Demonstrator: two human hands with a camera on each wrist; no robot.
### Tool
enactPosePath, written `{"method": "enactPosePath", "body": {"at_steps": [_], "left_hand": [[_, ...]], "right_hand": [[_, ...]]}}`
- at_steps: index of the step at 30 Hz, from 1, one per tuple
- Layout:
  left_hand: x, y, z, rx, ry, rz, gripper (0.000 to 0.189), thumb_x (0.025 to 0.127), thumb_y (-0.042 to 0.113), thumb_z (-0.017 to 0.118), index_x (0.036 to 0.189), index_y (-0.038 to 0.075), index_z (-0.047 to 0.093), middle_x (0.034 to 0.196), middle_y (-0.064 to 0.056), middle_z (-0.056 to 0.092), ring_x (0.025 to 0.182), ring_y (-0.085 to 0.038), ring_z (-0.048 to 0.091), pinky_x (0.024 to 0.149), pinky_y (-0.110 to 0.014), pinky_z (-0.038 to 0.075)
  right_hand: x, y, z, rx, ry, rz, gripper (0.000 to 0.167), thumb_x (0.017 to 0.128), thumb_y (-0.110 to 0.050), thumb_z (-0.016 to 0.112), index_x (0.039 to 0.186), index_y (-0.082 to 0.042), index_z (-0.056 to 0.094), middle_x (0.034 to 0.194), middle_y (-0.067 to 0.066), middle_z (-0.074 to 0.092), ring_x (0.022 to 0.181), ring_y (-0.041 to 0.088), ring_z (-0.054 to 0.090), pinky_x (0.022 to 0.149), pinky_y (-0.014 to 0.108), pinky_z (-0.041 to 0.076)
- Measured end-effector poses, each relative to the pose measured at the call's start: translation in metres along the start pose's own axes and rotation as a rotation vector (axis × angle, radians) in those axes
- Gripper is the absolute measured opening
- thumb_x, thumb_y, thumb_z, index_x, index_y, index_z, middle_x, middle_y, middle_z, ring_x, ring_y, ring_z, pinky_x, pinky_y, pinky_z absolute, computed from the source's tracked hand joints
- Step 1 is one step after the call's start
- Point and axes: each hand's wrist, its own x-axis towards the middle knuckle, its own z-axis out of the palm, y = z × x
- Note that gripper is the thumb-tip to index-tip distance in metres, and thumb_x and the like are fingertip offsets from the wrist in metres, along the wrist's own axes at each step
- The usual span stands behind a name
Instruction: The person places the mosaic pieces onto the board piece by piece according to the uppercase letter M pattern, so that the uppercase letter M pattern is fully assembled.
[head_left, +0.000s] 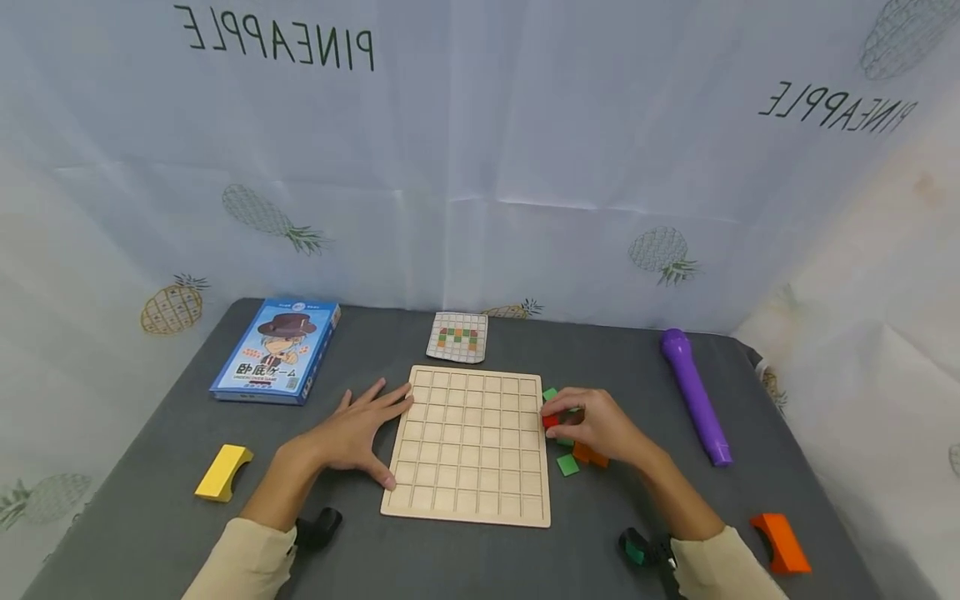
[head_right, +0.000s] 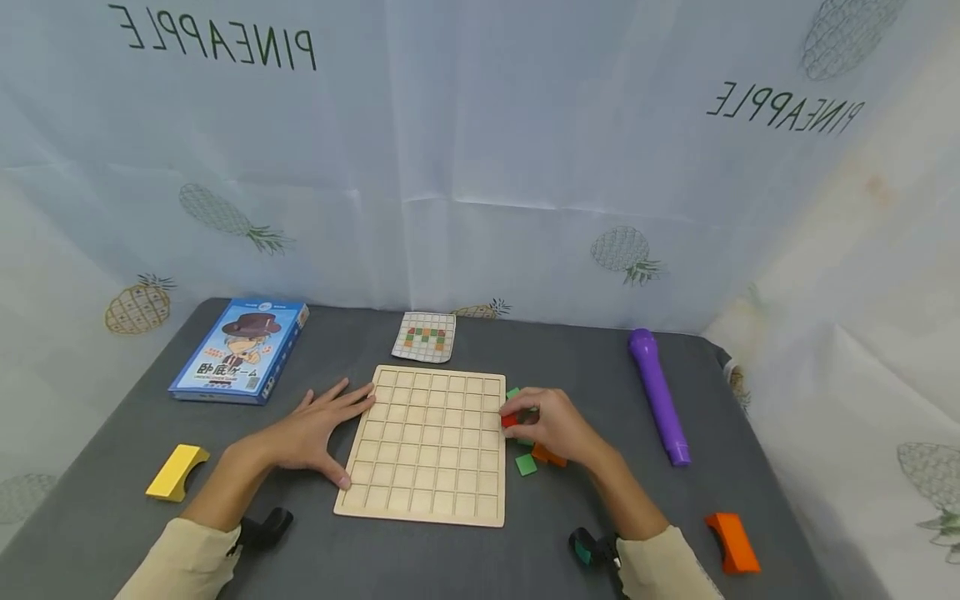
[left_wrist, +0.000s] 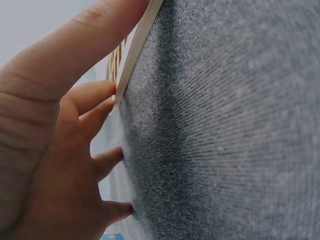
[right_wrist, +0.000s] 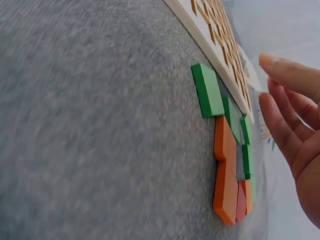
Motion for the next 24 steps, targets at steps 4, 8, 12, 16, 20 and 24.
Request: {"method": "enactPosePath", "body": {"at_steps": [4, 8, 12, 16, 20, 24], "left_hand": [[0.001, 0.0, -0.003, 0.012, -0.003, -0.009, 0.126, 0.059, 0.057, 0.093, 0.161, 0.015, 0.033, 0.173, -0.009, 0.019, 0.159, -0.05, 0.005, 0.112, -0.087, -0.001], [0.003, -0.001, -0.002, 0.03, -0.006, -0.018, 0.125, 0.059, 0.058, 0.093, 0.161, 0.016, 0.034, 0.173, -0.009, 0.019, 0.159, -0.05, 0.005, 0.112, -0.087, 0.0], [0.006, 0.002, -0.005, 0.043, -0.013, -0.022, 0.125, 0.059, 0.058, 0.093, 0.161, 0.016, 0.033, 0.173, -0.008, 0.018, 0.159, -0.049, 0.004, 0.112, -0.087, 0.0], [0.008, 0.005, -0.008, 0.043, -0.029, -0.024, 0.124, 0.06, 0.057, 0.093, 0.161, 0.016, 0.033, 0.173, -0.009, 0.017, 0.159, -0.049, 0.003, 0.113, -0.086, -0.001], [0.006, 0.005, -0.008, 0.045, -0.041, -0.045, 0.125, 0.061, 0.058, 0.093, 0.161, 0.016, 0.032, 0.174, -0.008, 0.017, 0.159, -0.049, 0.003, 0.113, -0.086, -0.001], [0.006, 0.005, -0.007, 0.05, -0.042, -0.053, 0.124, 0.061, 0.058, 0.093, 0.162, 0.016, 0.032, 0.174, -0.008, 0.017, 0.159, -0.049, 0.003, 0.113, -0.086, -0.001]], "right_hand": [[0.009, -0.002, 0.002, 0.013, 0.005, -0.03, 0.024, 0.087, -0.012, 0.081, 0.11, -0.006, 0.079, 0.111, 0.007, 0.077, 0.092, 0.01, 0.07, 0.073, 0.024, 0.062], [0.018, -0.002, 0.003, 0.027, -0.004, -0.022, 0.025, 0.089, -0.013, 0.079, 0.113, -0.007, 0.079, 0.114, 0.008, 0.078, 0.094, 0.014, 0.073, 0.073, 0.024, 0.061], [0.027, -0.004, 0.003, 0.024, -0.015, -0.01, 0.028, 0.09, -0.015, 0.077, 0.117, -0.007, 0.077, 0.116, 0.008, 0.078, 0.093, 0.012, 0.072, 0.074, 0.024, 0.06], [0.038, -0.005, 0.006, 0.018, -0.033, -0.004, 0.028, 0.092, -0.015, 0.075, 0.12, -0.009, 0.076, 0.116, 0.005, 0.077, 0.092, 0.008, 0.069, 0.073, 0.024, 0.058], [0.05, -0.008, 0.012, 0.03, -0.046, -0.03, 0.028, 0.092, -0.008, 0.074, 0.12, -0.007, 0.076, 0.121, 0.008, 0.077, 0.098, 0.015, 0.072, 0.076, 0.025, 0.059], [0.061, -0.011, 0.018, 0.042, -0.048, -0.051, 0.029, 0.091, -0.005, 0.074, 0.12, -0.005, 0.075, 0.125, 0.01, 0.075, 0.105, 0.022, 0.072, 0.079, 0.027, 0.061]]}}
